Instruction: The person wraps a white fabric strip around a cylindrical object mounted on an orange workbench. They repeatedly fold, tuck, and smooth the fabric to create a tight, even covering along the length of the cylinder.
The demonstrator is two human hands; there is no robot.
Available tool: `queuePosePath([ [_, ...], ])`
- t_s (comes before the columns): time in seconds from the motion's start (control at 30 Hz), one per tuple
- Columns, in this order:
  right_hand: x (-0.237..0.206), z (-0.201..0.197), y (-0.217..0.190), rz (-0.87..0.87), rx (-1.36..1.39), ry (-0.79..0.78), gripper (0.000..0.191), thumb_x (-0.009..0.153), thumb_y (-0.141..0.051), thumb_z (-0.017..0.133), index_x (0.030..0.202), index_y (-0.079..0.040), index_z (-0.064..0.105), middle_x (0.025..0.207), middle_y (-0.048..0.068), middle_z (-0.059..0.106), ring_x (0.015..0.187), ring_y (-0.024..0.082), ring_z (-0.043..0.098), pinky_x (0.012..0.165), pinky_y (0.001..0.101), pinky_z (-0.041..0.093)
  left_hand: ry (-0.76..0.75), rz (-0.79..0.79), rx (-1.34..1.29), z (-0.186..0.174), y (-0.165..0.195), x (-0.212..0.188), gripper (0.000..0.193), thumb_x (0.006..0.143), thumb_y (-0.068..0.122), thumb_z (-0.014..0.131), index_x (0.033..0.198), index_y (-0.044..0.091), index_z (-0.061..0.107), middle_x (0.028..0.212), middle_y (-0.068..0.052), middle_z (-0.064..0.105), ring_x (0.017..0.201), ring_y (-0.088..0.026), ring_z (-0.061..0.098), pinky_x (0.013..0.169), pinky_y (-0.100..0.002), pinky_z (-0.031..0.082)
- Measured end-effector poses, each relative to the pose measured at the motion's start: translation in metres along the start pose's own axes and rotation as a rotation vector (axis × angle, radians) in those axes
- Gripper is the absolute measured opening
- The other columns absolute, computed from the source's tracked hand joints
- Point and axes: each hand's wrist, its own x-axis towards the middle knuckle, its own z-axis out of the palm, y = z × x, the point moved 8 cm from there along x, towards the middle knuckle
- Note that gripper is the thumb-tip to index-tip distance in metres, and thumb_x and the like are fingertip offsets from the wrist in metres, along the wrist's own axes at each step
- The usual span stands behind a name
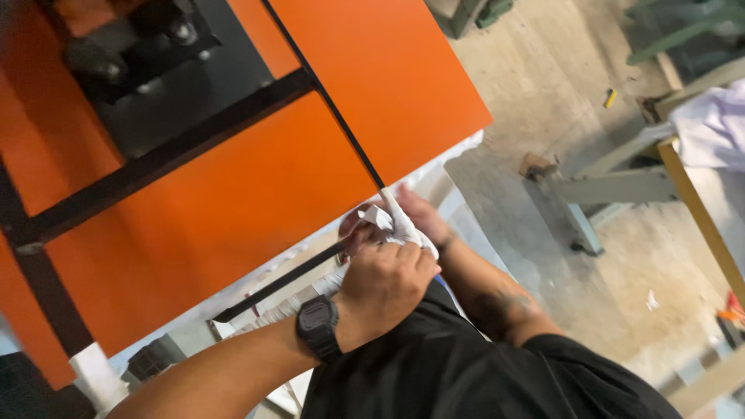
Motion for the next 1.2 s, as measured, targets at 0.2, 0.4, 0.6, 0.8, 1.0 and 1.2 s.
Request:
queuePosePath([
  [0.2, -0.015, 0.081, -0.1, -0.381, -1.951, -0.036, 0.066, 0.09, -0.051, 0.069, 0.135, -0.003, 0.068, 0.108, 0.014, 0.058, 0.097, 0.032, 0.06, 0.082, 0.0414, 0.05, 0.017, 0.155, 0.135, 0.01, 0.017, -0.009, 0.018, 0.085, 0.019, 0.061, 0.093, 0.004, 0.068, 0.078, -0.004, 0.062, 0.069, -0.019, 0.062, 0.06, -0.032, 0.049],
  [0.4, 0.012, 0.138, -0.079, -0.477, -2.595, -0.164, 0.011, 0.075, -0.031, 0.069, 0.077, -0.02, 0.072, 0.121, 0.01, 0.065, 0.097, 0.025, 0.058, 0.084, 0.0366, 0.042, -0.232, -0.031, 0.039, 0.057, 0.017, -0.01, 0.028, 0.092, 0.021, 0.057, 0.11, 0.001, 0.064, 0.085, -0.012, 0.065, 0.066, -0.024, 0.062, 0.058, -0.036, 0.05],
  [0.6, 0.062, 0.117, -0.034, 0.074, -2.635, -0.638, 0.029, 0.089, -0.034, 0.066, 0.066, -0.018, 0.071, 0.07, 0.001, 0.068, 0.067, 0.021, 0.057, 0.08, 0.0395, 0.037, -0.196, 0.162, 0.103, 0.077, 0.028, -0.014, 0.011, 0.088, 0.015, 0.058, 0.084, 0.006, 0.058, 0.082, -0.014, 0.059, 0.069, -0.026, 0.065, 0.058, -0.037, 0.052],
  [0.8, 0.084, 0.078, -0.011, 0.31, -2.84, -0.797, 0.016, 0.073, -0.028, 0.071, 0.061, -0.017, 0.071, 0.062, 0.0, 0.065, 0.059, 0.018, 0.055, 0.082, 0.0351, 0.036, -0.227, 0.167, -0.046, 0.083, 0.025, -0.008, 0.007, 0.085, 0.013, 0.06, 0.084, 0.006, 0.059, 0.081, -0.015, 0.062, 0.066, -0.03, 0.066, 0.057, -0.039, 0.054],
  [1.0, 0.056, 0.129, -0.039, -0.148, -2.53, -0.553, 0.02, 0.08, -0.028, 0.071, 0.065, -0.015, 0.069, 0.074, 0.004, 0.069, 0.069, 0.023, 0.059, 0.08, 0.0399, 0.038, -0.284, 0.183, -0.155, 0.084, 0.028, -0.017, 0.009, 0.089, 0.011, 0.059, 0.083, 0.005, 0.062, 0.082, -0.016, 0.063, 0.067, -0.029, 0.066, 0.054, -0.042, 0.053],
  [1.2, -0.044, 0.084, -0.097, -0.104, -1.604, 0.057, 0.02, 0.102, -0.023, 0.066, 0.099, -0.004, 0.072, 0.091, 0.009, 0.073, 0.087, 0.02, 0.07, 0.075, 0.0373, 0.056, -0.137, 0.369, 0.094, 0.004, 0.03, -0.014, 0.013, 0.081, 0.008, 0.063, 0.089, -0.001, 0.066, 0.087, -0.014, 0.062, 0.071, -0.025, 0.067, 0.05, -0.037, 0.053],
])
